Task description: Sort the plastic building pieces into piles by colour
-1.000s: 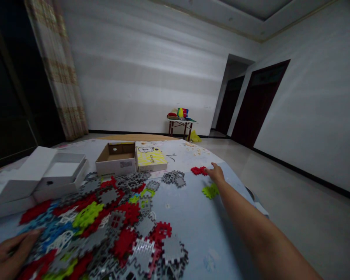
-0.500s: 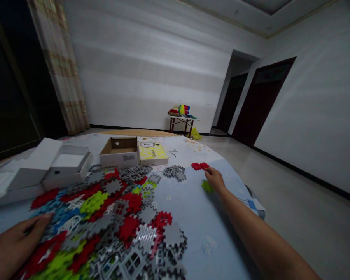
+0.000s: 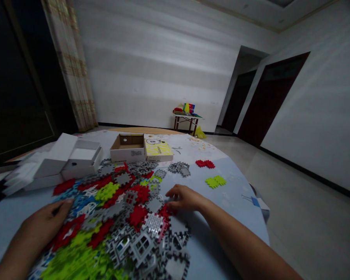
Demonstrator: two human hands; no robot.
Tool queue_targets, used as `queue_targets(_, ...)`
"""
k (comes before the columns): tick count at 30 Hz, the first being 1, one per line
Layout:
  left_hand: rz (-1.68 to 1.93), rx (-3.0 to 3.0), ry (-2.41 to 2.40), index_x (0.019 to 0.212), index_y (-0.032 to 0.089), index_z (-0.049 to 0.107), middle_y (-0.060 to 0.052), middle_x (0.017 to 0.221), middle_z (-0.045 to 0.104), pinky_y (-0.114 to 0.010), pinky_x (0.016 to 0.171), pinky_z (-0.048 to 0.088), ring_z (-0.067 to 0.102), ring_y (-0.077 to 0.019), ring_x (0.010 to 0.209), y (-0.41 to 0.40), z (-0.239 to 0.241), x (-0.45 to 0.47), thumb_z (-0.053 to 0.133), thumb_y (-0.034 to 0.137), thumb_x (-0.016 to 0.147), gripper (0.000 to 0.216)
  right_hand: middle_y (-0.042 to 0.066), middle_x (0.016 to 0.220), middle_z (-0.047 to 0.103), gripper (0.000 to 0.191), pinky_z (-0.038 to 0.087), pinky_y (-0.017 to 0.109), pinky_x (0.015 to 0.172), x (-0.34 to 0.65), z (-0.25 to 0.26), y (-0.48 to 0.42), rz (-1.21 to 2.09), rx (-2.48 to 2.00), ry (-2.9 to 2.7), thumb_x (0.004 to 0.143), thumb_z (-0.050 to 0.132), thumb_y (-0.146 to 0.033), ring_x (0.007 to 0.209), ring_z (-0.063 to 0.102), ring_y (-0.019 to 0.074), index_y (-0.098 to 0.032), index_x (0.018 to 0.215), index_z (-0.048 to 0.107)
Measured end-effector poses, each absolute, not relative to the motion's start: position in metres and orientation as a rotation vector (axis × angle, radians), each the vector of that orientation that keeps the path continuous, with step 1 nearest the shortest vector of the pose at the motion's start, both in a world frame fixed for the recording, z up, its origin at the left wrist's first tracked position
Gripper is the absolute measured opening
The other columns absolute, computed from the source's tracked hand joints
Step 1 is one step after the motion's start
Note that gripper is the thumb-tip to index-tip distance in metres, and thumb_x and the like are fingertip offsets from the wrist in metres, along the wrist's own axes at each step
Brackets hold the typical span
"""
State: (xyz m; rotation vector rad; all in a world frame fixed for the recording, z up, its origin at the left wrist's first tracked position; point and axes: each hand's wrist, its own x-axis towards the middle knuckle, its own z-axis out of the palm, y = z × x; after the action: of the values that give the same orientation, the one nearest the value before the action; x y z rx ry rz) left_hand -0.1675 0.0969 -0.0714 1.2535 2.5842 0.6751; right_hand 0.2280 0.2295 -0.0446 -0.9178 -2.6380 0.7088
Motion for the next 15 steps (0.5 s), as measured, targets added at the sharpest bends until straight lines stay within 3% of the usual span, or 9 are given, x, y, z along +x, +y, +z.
queue_targets(5, 0.709, 1.269, 2.545, 0.109, 0.015, 0.058, -0.014, 0.113, 0.059, -0.032, 0.083, 0.040, 0.054, -0.0268, 0.099, 0.098, -0.072, -0.168, 0.027, 0.062, 0.075, 0.066, -0.002, 0.064, 0.059, 0.018, 0.035, 0.018, 0.052, 0.228, -0.049, 0.224, 0.853, -0.880, -2.724, 0.067, 0.063, -0.032, 0.058, 0.049, 0.0093, -0.017, 0.075, 0.066)
queue_targets(10, 0.723, 1.292, 2.551, 0.109, 0.015, 0.059, -0.013, 0.113, 0.059, -0.032, 0.082, 0.040, 0.055, -0.0266, 0.098, 0.099, -0.076, -0.173, 0.028, 0.062, 0.075, 0.065, -0.002, 0.067, 0.061, 0.026, 0.039, 0.019, 0.052, 0.232, -0.066, 0.233, 1.299, -1.007, -2.230, 0.063, 0.068, -0.029, 0.057, 0.052, 0.0086, -0.016, 0.084, 0.059)
queue_targets(15, 0.709, 1.308, 2.586, 0.107, 0.015, 0.061, -0.013, 0.110, 0.061, -0.031, 0.076, 0.042, 0.057, -0.0265, 0.093, 0.100, -0.081, -0.177, 0.031, 0.062, 0.074, 0.064, -0.001, 0.067, 0.061, 0.022, 0.042, 0.022, 0.056, 0.246, -0.073, 0.252, 1.205, -1.106, -1.950, 0.070, 0.062, -0.032, 0.057, 0.053, 0.0097, -0.014, 0.080, 0.059)
